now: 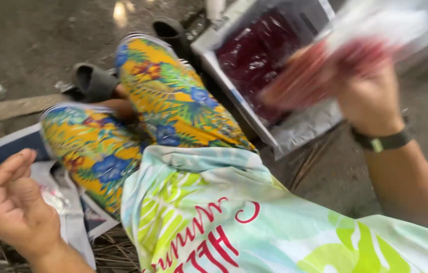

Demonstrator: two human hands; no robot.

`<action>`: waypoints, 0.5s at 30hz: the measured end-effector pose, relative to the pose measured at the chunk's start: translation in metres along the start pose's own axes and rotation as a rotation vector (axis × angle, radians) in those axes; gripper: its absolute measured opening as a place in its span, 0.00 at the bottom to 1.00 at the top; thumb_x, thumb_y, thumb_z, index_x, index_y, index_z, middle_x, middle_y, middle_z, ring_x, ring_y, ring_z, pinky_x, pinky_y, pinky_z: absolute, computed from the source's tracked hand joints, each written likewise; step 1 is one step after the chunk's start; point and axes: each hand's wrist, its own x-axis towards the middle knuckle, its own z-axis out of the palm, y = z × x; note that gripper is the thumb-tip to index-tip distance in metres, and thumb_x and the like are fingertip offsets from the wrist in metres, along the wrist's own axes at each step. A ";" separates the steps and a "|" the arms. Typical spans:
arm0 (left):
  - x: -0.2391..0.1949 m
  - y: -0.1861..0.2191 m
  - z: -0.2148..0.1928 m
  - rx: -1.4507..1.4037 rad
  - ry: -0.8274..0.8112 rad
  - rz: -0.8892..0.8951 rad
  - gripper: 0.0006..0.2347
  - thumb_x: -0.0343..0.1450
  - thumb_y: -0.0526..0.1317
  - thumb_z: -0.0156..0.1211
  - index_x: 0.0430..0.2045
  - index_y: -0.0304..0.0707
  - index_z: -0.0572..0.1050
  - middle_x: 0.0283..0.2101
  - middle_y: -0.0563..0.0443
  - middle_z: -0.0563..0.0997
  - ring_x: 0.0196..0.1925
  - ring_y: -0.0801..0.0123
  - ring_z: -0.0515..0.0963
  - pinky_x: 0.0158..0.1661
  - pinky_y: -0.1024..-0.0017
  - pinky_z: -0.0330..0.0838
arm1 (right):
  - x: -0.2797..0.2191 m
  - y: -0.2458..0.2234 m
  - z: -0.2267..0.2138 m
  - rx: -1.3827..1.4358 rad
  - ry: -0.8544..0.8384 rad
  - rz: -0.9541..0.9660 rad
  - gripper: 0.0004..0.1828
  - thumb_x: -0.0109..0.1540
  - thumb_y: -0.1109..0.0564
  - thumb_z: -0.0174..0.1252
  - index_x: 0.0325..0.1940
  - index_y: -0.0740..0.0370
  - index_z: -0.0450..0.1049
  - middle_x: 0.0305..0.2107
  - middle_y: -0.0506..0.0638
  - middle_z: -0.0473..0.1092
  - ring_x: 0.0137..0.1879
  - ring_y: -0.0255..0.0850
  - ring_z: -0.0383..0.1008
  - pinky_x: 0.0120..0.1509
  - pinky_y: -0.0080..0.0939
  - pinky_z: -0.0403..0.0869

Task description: Packaging bundles of red incense sticks into plastic bags and then into a shipping box.

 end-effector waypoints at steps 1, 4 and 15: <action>-0.005 -0.021 0.008 -0.014 -0.031 0.006 0.16 0.78 0.39 0.42 0.46 0.12 0.62 0.46 0.24 0.68 0.50 0.43 0.72 0.55 0.57 0.66 | 0.000 0.011 -0.023 -0.006 0.031 0.014 0.05 0.56 0.65 0.51 0.27 0.58 0.64 0.38 0.57 0.68 0.48 0.44 0.72 0.49 0.36 0.76; -0.007 -0.062 0.033 0.163 -0.207 -0.049 0.13 0.71 0.26 0.48 0.49 0.14 0.61 0.47 0.26 0.63 0.51 0.44 0.65 0.53 0.60 0.60 | -0.006 0.042 -0.083 0.032 0.194 -0.094 0.13 0.62 0.47 0.53 0.44 0.55 0.63 0.40 0.47 0.66 0.51 0.41 0.70 0.65 0.45 0.74; 0.017 -0.066 0.088 0.542 -0.298 0.128 0.15 0.70 0.37 0.52 0.44 0.18 0.67 0.54 0.32 0.57 0.58 0.42 0.60 0.53 0.51 0.59 | -0.053 0.205 -0.159 0.260 0.888 0.053 0.07 0.58 0.65 0.52 0.38 0.55 0.68 0.36 0.45 0.68 0.45 0.38 0.68 0.54 0.36 0.69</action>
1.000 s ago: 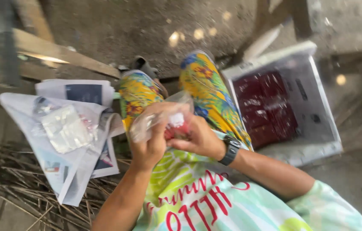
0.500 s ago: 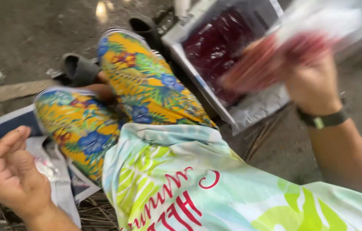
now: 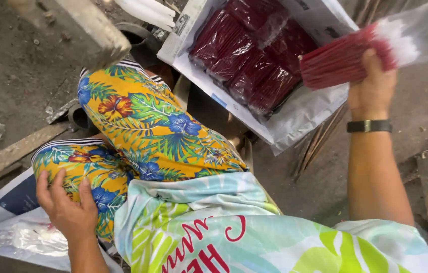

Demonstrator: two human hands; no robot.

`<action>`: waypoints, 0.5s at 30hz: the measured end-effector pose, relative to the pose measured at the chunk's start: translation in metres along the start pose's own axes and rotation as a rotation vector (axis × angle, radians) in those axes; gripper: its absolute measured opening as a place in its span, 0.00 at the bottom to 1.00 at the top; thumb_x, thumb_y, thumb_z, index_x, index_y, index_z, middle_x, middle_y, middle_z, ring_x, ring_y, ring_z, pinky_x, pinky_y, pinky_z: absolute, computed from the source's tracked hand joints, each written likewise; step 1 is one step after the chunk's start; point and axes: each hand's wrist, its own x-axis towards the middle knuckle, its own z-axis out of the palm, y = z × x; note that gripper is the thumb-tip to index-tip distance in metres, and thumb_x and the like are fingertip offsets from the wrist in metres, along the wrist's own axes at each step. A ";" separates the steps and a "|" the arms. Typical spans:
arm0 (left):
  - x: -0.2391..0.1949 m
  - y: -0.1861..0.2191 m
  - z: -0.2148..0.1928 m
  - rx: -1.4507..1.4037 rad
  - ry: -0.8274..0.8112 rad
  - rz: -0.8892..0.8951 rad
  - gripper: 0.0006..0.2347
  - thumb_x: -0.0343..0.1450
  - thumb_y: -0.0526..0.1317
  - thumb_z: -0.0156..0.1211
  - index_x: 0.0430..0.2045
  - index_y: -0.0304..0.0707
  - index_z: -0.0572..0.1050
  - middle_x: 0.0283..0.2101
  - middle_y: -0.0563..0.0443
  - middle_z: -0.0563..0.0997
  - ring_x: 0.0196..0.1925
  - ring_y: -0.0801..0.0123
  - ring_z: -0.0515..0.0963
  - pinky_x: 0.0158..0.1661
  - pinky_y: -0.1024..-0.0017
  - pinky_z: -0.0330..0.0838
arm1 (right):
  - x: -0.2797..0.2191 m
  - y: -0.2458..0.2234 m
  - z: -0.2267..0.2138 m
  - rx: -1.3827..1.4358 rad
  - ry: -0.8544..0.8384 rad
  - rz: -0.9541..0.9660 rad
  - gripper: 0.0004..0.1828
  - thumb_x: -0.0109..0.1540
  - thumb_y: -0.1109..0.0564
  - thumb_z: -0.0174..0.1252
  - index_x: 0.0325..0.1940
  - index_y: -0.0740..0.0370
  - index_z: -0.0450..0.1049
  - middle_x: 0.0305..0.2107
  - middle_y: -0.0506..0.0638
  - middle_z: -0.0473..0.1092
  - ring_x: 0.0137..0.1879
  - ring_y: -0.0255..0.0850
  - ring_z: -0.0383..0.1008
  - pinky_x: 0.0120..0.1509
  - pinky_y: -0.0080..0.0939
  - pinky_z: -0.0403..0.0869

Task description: Packaging bundles of red incense sticks into plastic bags and then into a shipping box.

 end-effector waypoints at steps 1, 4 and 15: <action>-0.001 0.002 -0.001 0.008 -0.009 0.000 0.15 0.70 0.37 0.52 0.44 0.18 0.67 0.54 0.32 0.57 0.58 0.42 0.60 0.53 0.51 0.59 | -0.009 0.009 0.005 0.002 0.004 0.011 0.07 0.58 0.65 0.52 0.38 0.55 0.68 0.36 0.45 0.68 0.45 0.38 0.68 0.54 0.36 0.69; 0.004 0.007 0.002 0.048 -0.030 -0.064 0.15 0.70 0.36 0.54 0.45 0.20 0.68 0.56 0.35 0.58 0.59 0.48 0.61 0.42 0.61 0.67 | -0.032 0.035 0.019 -0.936 0.009 0.176 0.11 0.61 0.46 0.48 0.39 0.50 0.72 0.31 0.39 0.67 0.38 0.29 0.63 0.46 0.33 0.63; 0.022 0.014 0.009 0.088 -0.067 -0.054 0.14 0.71 0.36 0.52 0.44 0.18 0.69 0.53 0.34 0.59 0.57 0.46 0.62 0.48 0.54 0.64 | -0.075 0.107 0.036 -0.265 0.271 0.672 0.28 0.57 0.47 0.45 0.58 0.57 0.51 0.51 0.53 0.60 0.52 0.43 0.66 0.55 0.49 0.70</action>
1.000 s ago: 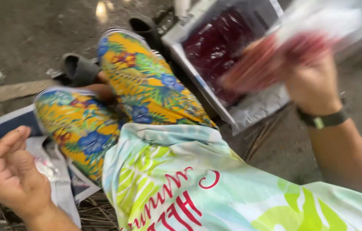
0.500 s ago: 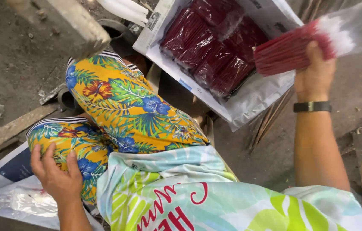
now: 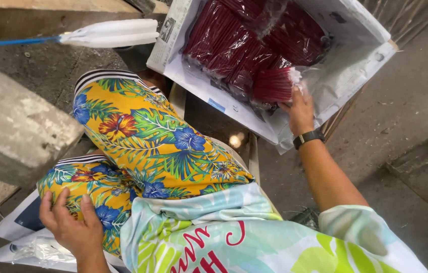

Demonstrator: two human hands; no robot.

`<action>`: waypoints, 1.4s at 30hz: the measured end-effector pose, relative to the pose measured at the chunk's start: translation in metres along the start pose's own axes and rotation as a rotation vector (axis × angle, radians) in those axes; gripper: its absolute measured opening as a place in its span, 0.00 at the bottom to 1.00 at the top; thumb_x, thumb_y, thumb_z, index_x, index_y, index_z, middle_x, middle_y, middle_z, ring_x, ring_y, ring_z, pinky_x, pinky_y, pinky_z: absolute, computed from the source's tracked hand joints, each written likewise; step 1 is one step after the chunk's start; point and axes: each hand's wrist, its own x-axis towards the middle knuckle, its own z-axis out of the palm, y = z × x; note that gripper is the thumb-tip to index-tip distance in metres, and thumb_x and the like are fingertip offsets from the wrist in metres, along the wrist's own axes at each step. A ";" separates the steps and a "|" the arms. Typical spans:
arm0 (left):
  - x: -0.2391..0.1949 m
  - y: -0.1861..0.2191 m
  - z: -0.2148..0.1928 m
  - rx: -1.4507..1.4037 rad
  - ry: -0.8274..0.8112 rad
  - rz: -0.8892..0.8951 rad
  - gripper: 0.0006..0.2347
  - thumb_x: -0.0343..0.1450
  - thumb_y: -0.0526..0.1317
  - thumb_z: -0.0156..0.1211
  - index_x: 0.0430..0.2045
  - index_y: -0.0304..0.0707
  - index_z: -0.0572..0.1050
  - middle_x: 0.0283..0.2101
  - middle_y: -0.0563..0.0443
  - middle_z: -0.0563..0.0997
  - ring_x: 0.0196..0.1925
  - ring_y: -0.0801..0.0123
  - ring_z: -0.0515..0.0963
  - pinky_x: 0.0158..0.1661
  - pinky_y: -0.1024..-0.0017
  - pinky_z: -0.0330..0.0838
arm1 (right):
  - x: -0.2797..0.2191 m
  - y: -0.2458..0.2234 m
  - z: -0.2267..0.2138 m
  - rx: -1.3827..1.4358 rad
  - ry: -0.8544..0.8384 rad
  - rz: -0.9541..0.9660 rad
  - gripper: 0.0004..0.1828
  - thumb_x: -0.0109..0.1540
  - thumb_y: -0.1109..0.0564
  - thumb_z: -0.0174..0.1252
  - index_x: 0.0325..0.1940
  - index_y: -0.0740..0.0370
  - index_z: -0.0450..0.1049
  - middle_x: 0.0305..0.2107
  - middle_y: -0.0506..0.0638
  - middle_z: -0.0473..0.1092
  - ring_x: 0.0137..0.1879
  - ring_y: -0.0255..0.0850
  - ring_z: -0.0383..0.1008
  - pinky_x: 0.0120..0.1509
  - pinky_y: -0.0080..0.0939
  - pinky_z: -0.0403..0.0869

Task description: Packaging bundles of red incense sticks into plastic bags and then into a shipping box.

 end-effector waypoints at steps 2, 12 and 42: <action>0.002 0.000 0.001 -0.005 0.002 0.004 0.14 0.71 0.36 0.51 0.43 0.18 0.69 0.53 0.34 0.59 0.56 0.45 0.62 0.49 0.54 0.63 | -0.014 -0.008 0.003 -0.055 -0.054 -0.050 0.27 0.58 0.47 0.42 0.59 0.59 0.51 0.52 0.54 0.60 0.55 0.45 0.64 0.57 0.48 0.67; 0.001 -0.002 0.006 0.007 0.022 0.020 0.13 0.71 0.36 0.51 0.43 0.18 0.69 0.52 0.35 0.60 0.55 0.46 0.62 0.48 0.55 0.64 | -0.015 -0.004 -0.017 0.191 0.014 -0.041 0.23 0.59 0.52 0.40 0.58 0.56 0.51 0.50 0.49 0.59 0.52 0.40 0.64 0.51 0.49 0.72; 0.005 0.002 0.004 0.000 0.039 -0.014 0.13 0.71 0.38 0.48 0.41 0.20 0.70 0.51 0.35 0.60 0.54 0.46 0.62 0.49 0.56 0.62 | 0.082 -0.060 0.049 0.350 0.015 -0.286 0.23 0.58 0.49 0.44 0.58 0.47 0.55 0.49 0.54 0.66 0.48 0.46 0.72 0.46 0.48 0.78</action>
